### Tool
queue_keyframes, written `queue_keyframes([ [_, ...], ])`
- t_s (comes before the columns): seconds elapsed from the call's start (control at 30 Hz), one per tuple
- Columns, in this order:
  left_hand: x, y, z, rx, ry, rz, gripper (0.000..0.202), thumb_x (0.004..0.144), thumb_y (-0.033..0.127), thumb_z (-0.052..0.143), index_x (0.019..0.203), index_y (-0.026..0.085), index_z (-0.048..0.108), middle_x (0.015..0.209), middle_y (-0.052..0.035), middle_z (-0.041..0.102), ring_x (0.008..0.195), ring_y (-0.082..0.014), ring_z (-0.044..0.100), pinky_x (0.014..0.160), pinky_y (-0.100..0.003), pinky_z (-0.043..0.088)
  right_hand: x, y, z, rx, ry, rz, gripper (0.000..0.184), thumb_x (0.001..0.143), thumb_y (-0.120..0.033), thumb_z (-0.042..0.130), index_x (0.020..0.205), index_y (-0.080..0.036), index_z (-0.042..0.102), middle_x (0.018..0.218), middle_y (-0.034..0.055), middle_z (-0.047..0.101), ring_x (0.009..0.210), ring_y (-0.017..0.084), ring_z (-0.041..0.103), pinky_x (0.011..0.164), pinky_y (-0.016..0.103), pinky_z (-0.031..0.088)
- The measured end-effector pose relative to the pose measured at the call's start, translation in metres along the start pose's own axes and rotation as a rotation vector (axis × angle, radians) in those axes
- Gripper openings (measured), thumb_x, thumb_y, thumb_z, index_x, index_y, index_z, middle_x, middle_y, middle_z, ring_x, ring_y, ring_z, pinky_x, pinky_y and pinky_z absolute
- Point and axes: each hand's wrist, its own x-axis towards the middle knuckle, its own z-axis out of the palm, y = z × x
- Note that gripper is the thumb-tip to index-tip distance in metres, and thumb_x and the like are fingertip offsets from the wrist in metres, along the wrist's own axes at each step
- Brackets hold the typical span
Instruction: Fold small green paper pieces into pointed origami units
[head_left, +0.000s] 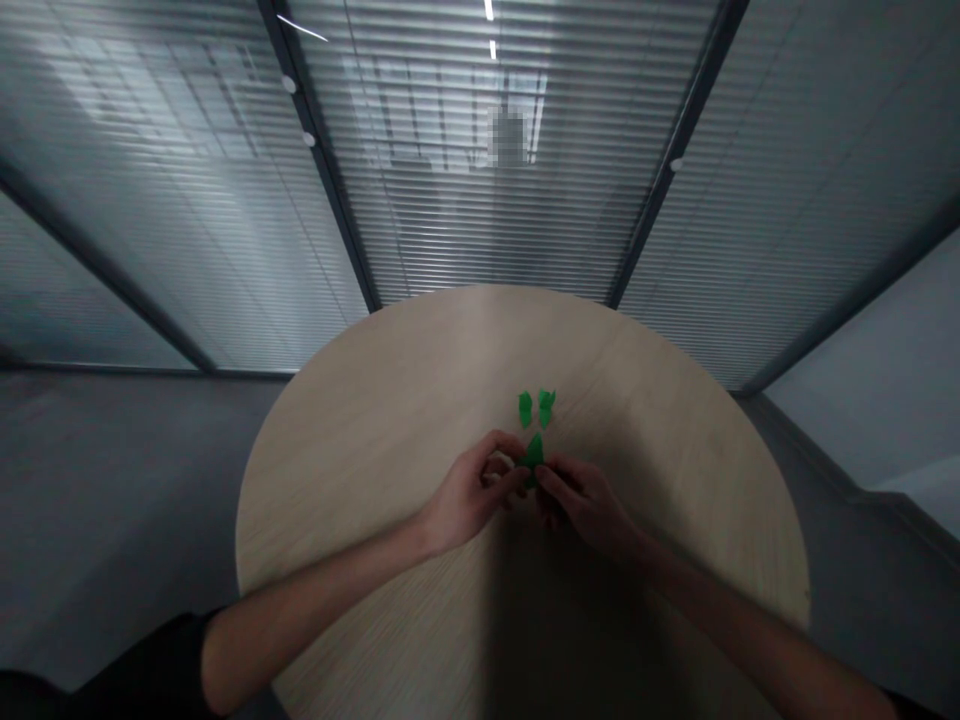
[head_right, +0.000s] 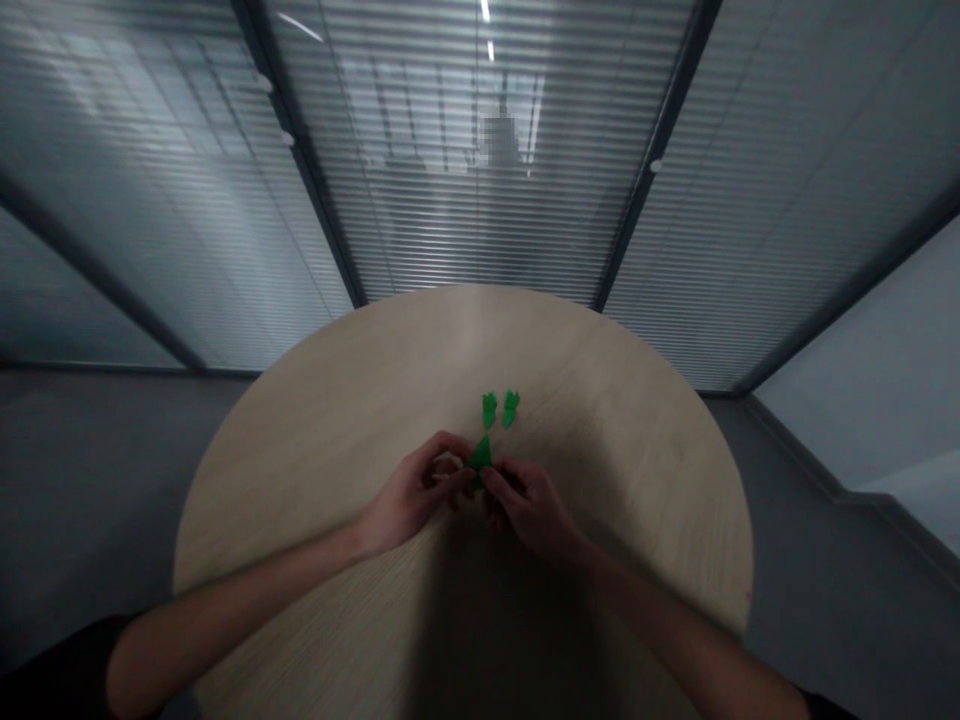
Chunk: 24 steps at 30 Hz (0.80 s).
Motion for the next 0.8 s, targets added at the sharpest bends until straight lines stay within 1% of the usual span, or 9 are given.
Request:
queue_keyframes([
  [0.1,0.0,0.0,-0.001,-0.02,-0.01,0.004,0.032,0.095,0.045,0.068,0.105,0.017,0.056,0.081,-0.002,0.065,0.071,-0.014,0.066,0.059,-0.023,0.053,0.0,-0.001,0.0,-0.01,0.0,0.001,0.054,0.09,-0.07,0.061,0.083,-0.016,0.063,0.06,-0.0021,0.056,0.047,0.009,0.05,0.045,0.022,0.041],
  [0.17,0.0,0.0,-0.001,-0.047,-0.038,-0.002,0.033,0.094,0.046,0.068,0.103,0.016,0.056,0.08,-0.002,0.066,0.07,-0.0136,0.066,0.059,-0.023,0.052,0.0,-0.002,-0.001,-0.014,-0.005,0.011,0.056,0.089,-0.071,0.061,0.083,-0.016,0.063,0.059,-0.0016,0.057,0.047,0.01,0.051,0.046,0.023,0.041],
  [0.3,0.001,0.002,-0.001,-0.133,-0.098,-0.068,0.039,0.091,0.049,0.072,0.103,0.016,0.056,0.076,-0.0018,0.066,0.068,-0.0146,0.067,0.057,-0.022,0.052,0.0,-0.003,-0.002,-0.032,0.001,0.022,0.056,0.089,-0.071,0.061,0.08,-0.015,0.064,0.059,-0.0003,0.058,0.047,0.01,0.052,0.047,0.023,0.041],
  [0.43,0.003,0.004,-0.003,-0.2,-0.118,-0.098,0.042,0.087,0.05,0.076,0.101,0.016,0.056,0.08,-0.0029,0.067,0.068,-0.0148,0.068,0.055,-0.023,0.055,-0.001,-0.005,-0.003,0.007,-0.016,0.037,0.053,0.089,-0.067,0.063,0.082,-0.015,0.066,0.061,0.0008,0.06,0.049,0.01,0.053,0.048,0.023,0.041],
  [0.57,0.004,0.007,-0.005,-0.255,-0.142,-0.095,0.039,0.086,0.045,0.079,0.098,0.015,0.059,0.085,-0.004,0.068,0.072,-0.0148,0.069,0.058,-0.023,0.058,-0.003,-0.008,-0.005,0.048,-0.035,0.034,0.05,0.088,-0.064,0.065,0.081,-0.014,0.067,0.064,0.0021,0.063,0.051,0.011,0.055,0.048,0.023,0.042],
  [0.67,0.004,0.009,-0.005,-0.283,-0.126,-0.091,0.038,0.083,0.043,0.081,0.097,0.014,0.06,0.088,-0.0053,0.07,0.075,-0.0159,0.071,0.06,-0.023,0.058,-0.003,-0.011,-0.009,0.077,-0.026,0.04,0.048,0.087,-0.061,0.067,0.082,-0.014,0.068,0.065,0.0028,0.064,0.052,0.012,0.058,0.05,0.024,0.045],
  [0.8,0.004,0.009,-0.005,-0.29,-0.094,-0.083,0.036,0.083,0.042,0.082,0.093,0.013,0.062,0.084,-0.006,0.07,0.076,-0.0171,0.071,0.062,-0.026,0.058,-0.003,-0.011,-0.011,0.11,-0.039,0.035,0.045,0.087,-0.059,0.069,0.084,-0.014,0.069,0.064,0.0025,0.066,0.053,0.012,0.06,0.052,0.024,0.047],
])
